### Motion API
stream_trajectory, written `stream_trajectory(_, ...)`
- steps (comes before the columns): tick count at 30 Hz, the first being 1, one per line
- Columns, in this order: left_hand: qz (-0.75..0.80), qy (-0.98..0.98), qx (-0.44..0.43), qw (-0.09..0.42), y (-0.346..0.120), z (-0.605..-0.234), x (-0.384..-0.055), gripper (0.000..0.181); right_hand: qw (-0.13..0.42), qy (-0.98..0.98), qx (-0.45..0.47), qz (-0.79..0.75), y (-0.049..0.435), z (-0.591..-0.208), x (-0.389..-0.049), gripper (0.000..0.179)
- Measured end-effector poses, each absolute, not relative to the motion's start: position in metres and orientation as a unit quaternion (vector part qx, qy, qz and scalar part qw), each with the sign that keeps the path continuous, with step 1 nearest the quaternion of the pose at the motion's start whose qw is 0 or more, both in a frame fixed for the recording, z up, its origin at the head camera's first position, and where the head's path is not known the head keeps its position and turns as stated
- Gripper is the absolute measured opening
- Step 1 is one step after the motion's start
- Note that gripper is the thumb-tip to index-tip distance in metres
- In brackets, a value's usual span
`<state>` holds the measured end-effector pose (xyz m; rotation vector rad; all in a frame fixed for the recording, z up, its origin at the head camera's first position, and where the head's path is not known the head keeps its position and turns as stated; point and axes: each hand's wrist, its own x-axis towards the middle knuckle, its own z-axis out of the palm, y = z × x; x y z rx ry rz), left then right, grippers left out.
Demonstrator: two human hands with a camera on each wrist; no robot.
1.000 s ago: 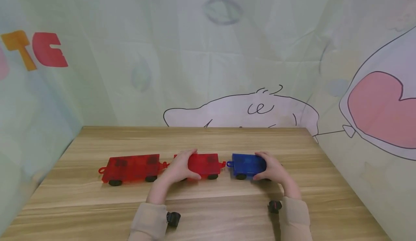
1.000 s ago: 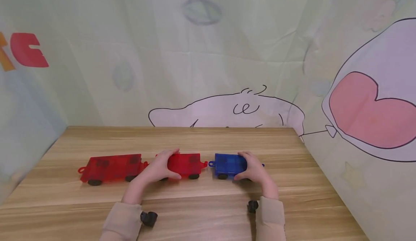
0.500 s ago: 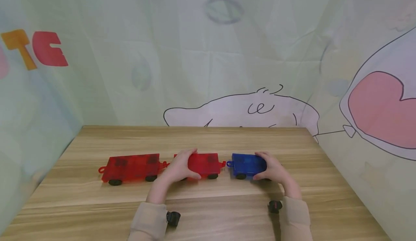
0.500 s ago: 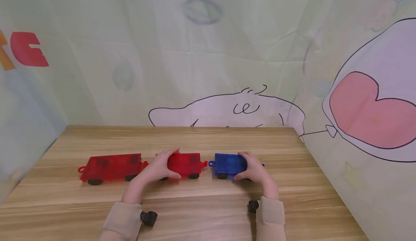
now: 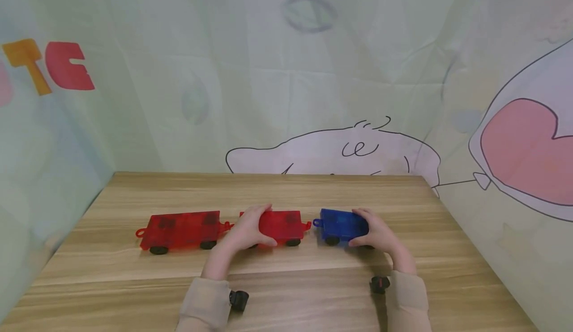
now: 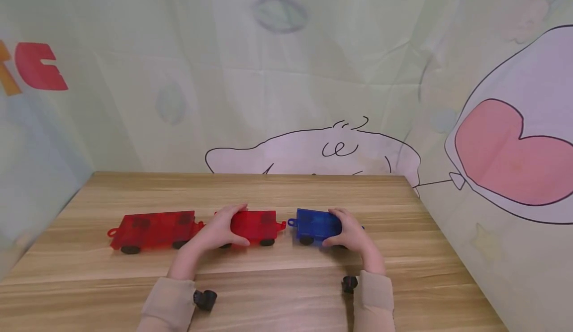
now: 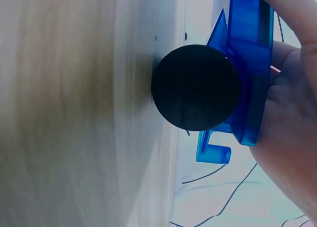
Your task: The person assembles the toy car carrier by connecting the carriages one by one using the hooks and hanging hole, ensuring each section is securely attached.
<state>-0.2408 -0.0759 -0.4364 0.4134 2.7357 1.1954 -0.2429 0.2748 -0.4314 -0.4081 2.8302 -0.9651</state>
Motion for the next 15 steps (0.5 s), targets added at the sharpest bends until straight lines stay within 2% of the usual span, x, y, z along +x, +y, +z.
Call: stream_trajectory(15,0.396,0.905,0.142,0.066,-0.0763,-0.4354,-0.2405,0.092,0.052,0.932,-0.159,-0.323,0.2725,-0.4306,-0.2424,0.089)
